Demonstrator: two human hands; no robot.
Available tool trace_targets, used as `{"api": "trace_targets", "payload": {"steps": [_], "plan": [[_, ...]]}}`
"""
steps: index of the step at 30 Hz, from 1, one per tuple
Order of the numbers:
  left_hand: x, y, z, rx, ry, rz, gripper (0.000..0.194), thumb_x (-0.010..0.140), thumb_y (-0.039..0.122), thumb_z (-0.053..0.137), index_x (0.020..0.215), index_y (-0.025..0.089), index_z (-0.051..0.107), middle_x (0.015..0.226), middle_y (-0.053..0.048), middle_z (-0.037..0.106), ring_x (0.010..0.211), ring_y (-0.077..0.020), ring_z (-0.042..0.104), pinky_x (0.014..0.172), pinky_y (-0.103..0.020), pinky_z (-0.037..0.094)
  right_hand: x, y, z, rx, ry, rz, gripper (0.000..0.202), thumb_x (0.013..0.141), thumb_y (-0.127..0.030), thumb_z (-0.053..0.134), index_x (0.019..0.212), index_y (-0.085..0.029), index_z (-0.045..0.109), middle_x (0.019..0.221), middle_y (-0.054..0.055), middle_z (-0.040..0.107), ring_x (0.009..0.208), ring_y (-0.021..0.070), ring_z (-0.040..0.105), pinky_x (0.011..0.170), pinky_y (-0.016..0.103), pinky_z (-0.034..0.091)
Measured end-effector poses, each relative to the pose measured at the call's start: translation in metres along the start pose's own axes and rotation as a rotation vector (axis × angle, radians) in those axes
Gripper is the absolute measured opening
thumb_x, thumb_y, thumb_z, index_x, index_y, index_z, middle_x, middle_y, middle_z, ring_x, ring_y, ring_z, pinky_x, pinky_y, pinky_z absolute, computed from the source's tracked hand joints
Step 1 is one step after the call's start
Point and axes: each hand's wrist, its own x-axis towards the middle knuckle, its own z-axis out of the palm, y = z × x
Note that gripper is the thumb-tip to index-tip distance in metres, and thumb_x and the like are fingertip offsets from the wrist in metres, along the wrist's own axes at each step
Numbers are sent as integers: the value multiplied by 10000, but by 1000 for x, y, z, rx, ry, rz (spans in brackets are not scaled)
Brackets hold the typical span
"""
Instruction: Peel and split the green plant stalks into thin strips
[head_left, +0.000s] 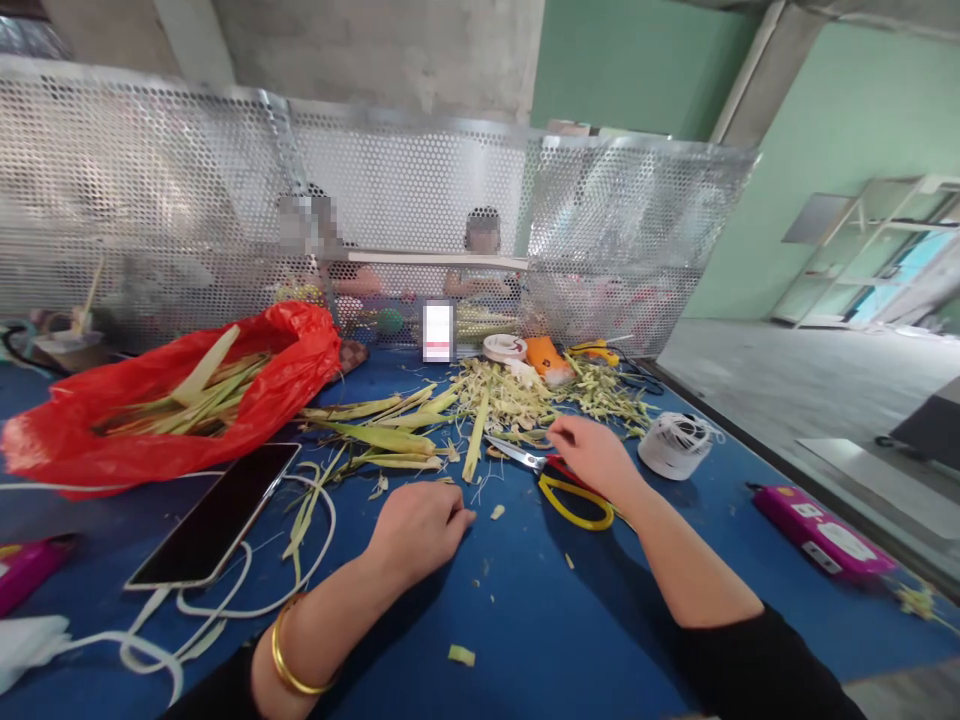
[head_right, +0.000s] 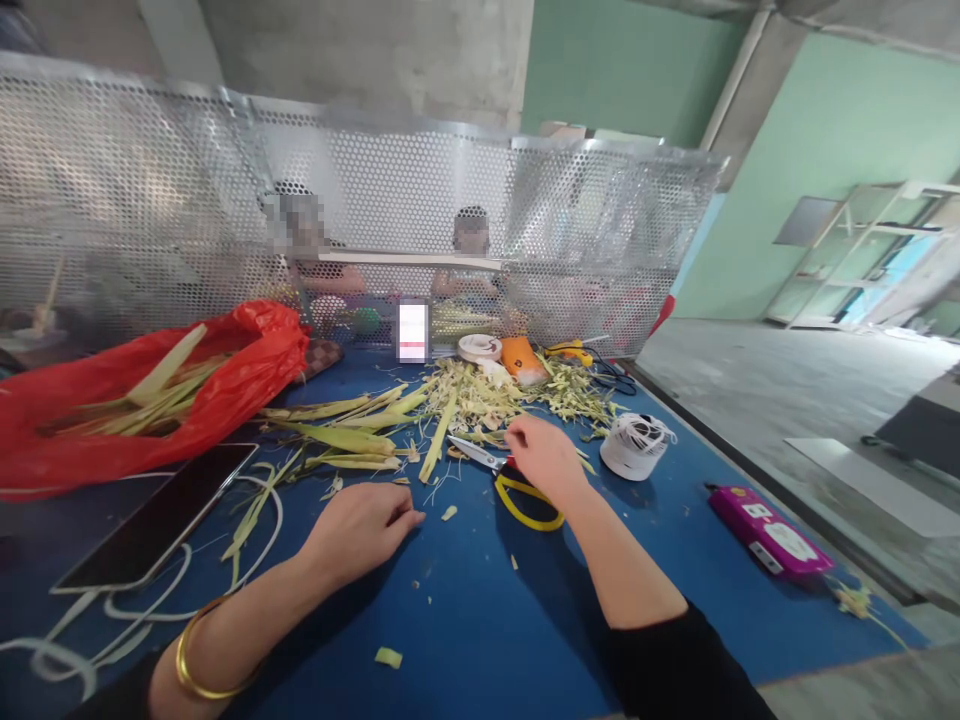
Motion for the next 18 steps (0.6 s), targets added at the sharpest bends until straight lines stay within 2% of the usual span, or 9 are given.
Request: {"api": "trace_targets", "payload": {"steps": [2, 4, 6, 7, 9, 11, 14, 16, 18], "plan": [[1, 1, 3, 14, 0, 37, 289, 853, 406, 503, 748, 205, 682, 783, -87, 694, 822, -261, 638, 740, -335, 417, -6, -10, 5, 43, -134, -111, 198, 856, -277, 510, 743, -214, 660, 734, 19, 683, 721, 185, 621, 651, 267, 415], [3, 3, 6, -29, 48, 120, 278, 837, 389, 545, 984, 199, 685, 1017, -110, 699, 1002, -276, 609, 876, -363, 415, -10, -19, 13, 87, -232, -197, 182, 843, -302, 547, 733, -220, 667, 727, 4, 693, 715, 172, 633, 635, 248, 424], [5, 5, 9, -78, 100, 234, 498, 814, 374, 591, 1267, 172, 553, 1326, -132, 564, 1235, -281, 480, 1034, -384, 330, -13, -24, 19, 118, -235, -233, 158, 843, -293, 557, 912, -213, 674, 890, 29, 716, 820, 183, 648, 705, 257, 446], [5, 4, 9, -94, 107, 274, 553, 814, 363, 595, 1321, 161, 506, 1386, -132, 514, 1282, -273, 438, 1069, -380, 299, -14, -25, 21, 118, -204, -239, 223, 845, -282, 557, 1031, -201, 648, 1005, 55, 703, 895, 196, 643, 758, 272, 448], [6, -1, 5, -107, 121, 294, 455, 841, 322, 562, 1272, 176, 563, 1323, -103, 580, 1241, -245, 491, 1059, -350, 328, -15, -24, 20, 83, -136, -245, 339, 851, -271, 553, 1174, -170, 577, 1152, 101, 648, 999, 223, 616, 830, 301, 434], [6, -13, -5, -95, 217, 219, 290, 880, 266, 490, 1096, 223, 679, 1156, -52, 688, 1109, -209, 591, 981, -308, 402, -16, -22, 13, 7, -138, -244, 295, 872, -287, 527, 1136, -169, 589, 1134, 104, 647, 993, 232, 616, 815, 304, 430], [5, -40, -28, -10, 479, -87, 275, 876, 244, 462, 955, 249, 725, 1032, -28, 733, 975, -215, 650, 866, -309, 463, -19, -15, 0, -201, -245, -188, 203, 881, -326, 508, 936, -175, 631, 945, 92, 685, 864, 244, 644, 677, 298, 417], [5, -54, -39, 73, 505, -243, 265, 849, 254, 480, 934, 254, 731, 1005, -30, 738, 941, -249, 659, 791, -333, 482, -21, -10, -6, -369, -304, -138, 199, 856, -345, 528, 847, -173, 627, 868, 101, 683, 818, 266, 648, 601, 297, 381], [6, -60, -42, 88, 488, -288, 264, 840, 255, 481, 920, 256, 733, 994, -23, 742, 931, -250, 660, 767, -324, 477, -22, -6, -8, -466, -345, -115, 183, 831, -336, 538, 814, -174, 621, 851, 107, 680, 807, 277, 651, 563, 292, 346]]}}
